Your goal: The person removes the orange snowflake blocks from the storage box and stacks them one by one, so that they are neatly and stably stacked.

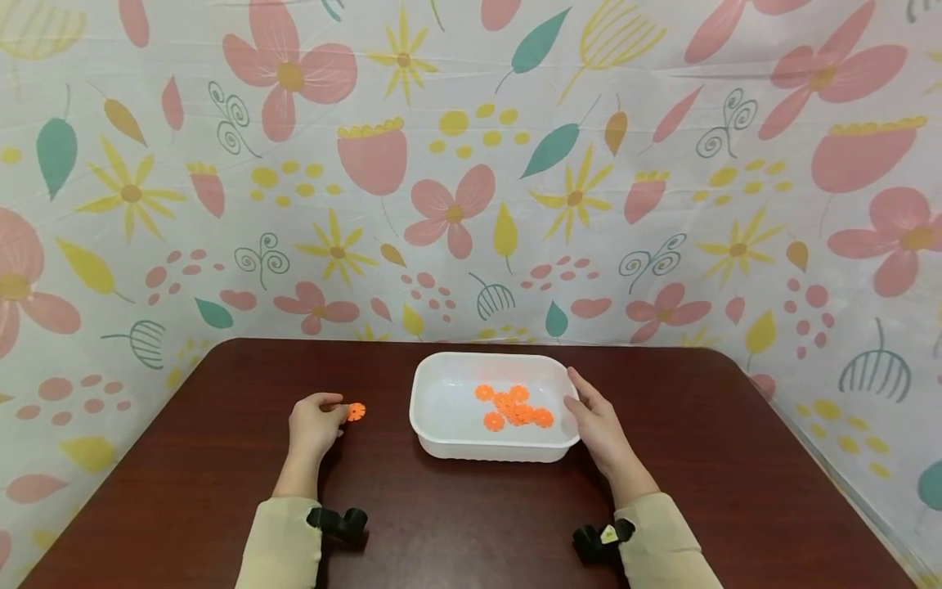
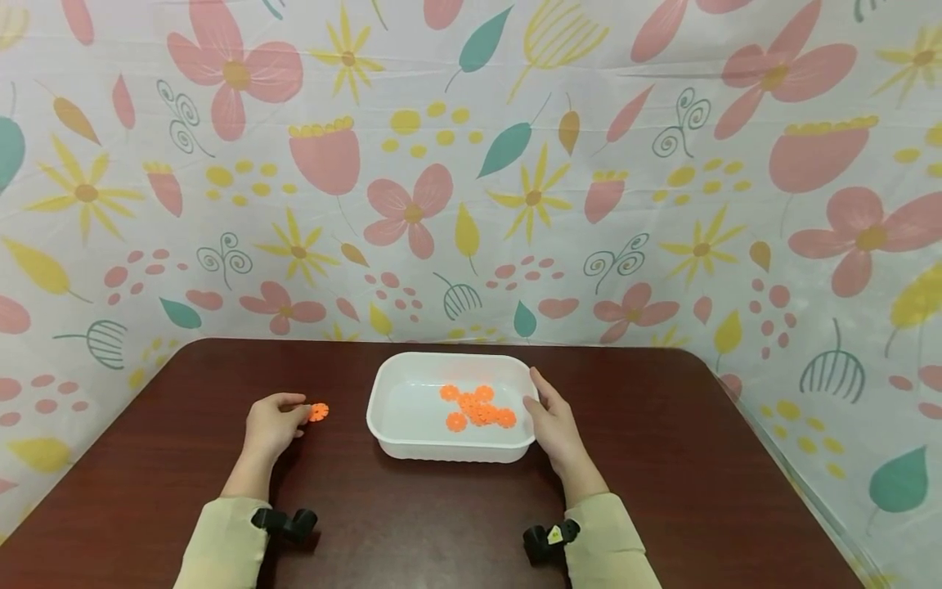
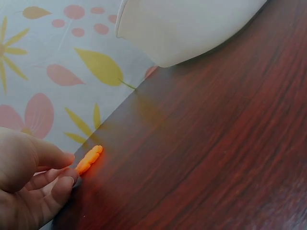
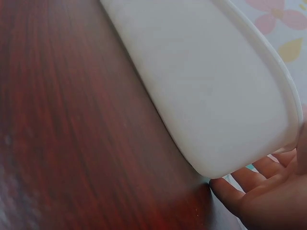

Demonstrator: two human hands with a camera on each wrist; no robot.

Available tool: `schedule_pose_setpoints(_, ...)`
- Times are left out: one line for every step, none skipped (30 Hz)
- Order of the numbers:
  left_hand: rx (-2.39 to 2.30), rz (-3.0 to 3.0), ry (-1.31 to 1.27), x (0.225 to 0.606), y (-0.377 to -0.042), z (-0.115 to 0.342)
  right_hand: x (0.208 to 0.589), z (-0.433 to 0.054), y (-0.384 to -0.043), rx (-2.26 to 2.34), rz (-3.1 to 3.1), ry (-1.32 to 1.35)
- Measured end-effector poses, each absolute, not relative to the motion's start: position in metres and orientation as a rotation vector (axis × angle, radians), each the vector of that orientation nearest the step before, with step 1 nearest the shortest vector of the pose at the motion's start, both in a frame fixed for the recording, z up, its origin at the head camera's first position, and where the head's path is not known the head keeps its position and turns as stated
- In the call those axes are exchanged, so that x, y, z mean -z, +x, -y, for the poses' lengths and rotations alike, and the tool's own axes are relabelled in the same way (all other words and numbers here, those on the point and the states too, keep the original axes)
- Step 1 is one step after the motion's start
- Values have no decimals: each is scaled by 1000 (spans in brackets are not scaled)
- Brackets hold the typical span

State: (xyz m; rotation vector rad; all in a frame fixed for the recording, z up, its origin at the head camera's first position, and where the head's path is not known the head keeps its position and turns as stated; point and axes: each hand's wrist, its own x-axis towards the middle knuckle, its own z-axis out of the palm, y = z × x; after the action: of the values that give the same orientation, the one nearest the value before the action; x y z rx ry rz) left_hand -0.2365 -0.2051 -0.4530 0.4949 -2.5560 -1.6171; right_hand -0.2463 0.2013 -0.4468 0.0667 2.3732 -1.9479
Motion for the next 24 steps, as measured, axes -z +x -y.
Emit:
schedule_pose_setpoints(1626,2549,490,452,-237,205,446,-202,-246,1953,-2370,69)
schedule_pose_setpoints(1639,2542,485,451,-236,205,446,-202,-246,1954,-2372,62)
schedule_pose_setpoints(1654,2537,483,450,-236,205,445,-203,-246,1956,-2373,55)
schedule_pose_setpoints(1663,2535,480,449,-236,204,445,-204,-247,1956,-2374,51)
schedule_pose_setpoints(1673,2530,478,448,-236,204,445,-204,-247,1955,-2377,51)
schedule_pose_setpoints(1685,2522,471,446,-235,204,444,-205,-247,1953,-2379,51)
schedule_pose_setpoints(1692,2516,464,445,-236,204,444,-205,-247,1955,-2381,49)
schedule_pose_setpoints(1689,2514,461,444,-236,204,444,-205,-247,1954,-2383,48)
schedule_pose_setpoints(1680,2514,456,443,-236,205,444,-205,-247,1957,-2382,49)
schedule_pose_setpoints(1669,2515,450,442,-236,205,444,-205,-247,1960,-2379,53)
schedule_pose_setpoints(1656,2515,443,442,-236,206,444,-204,-247,1964,-2378,50)
schedule_pose_setpoints(1641,2515,438,442,-236,208,445,-203,-246,1970,-2376,45)
schedule_pose_setpoints(1621,2516,431,442,-236,209,446,-203,-246,1972,-2375,40)
schedule_pose_setpoints(1602,2519,424,442,-235,209,447,-202,-245,1970,-2374,42)
schedule_pose_setpoints(1590,2521,414,441,-234,209,448,-201,-244,1970,-2372,44)
schedule_pose_setpoints(1575,2522,400,440,-234,209,449,-201,-244,1967,-2373,47)
schedule_pose_setpoints(1556,2524,381,439,-234,208,450,-201,-243,1961,-2380,40)
schedule_pose_setpoints(1538,2525,358,438,-235,206,450,-201,-243,1958,-2381,47)
schedule_pose_setpoints(1522,2526,328,436,-236,204,450,-201,-242,1955,-2383,52)
schedule_pose_setpoints(1508,2528,298,433,-237,201,450,-202,-242,1955,-2386,62)
schedule_pose_setpoints(1490,2525,262,431,-239,199,449,-202,-242,1957,-2391,56)
schedule_pose_setpoints(1469,2525,226,429,-239,197,450,-202,-242,1959,-2390,61)
schedule_pose_setpoints(1453,2526,191,428,-240,195,450,-202,-242,1962,-2390,58)
schedule_pose_setpoints(1438,2525,159,426,-241,192,450,-202,-242,1967,-2384,69)
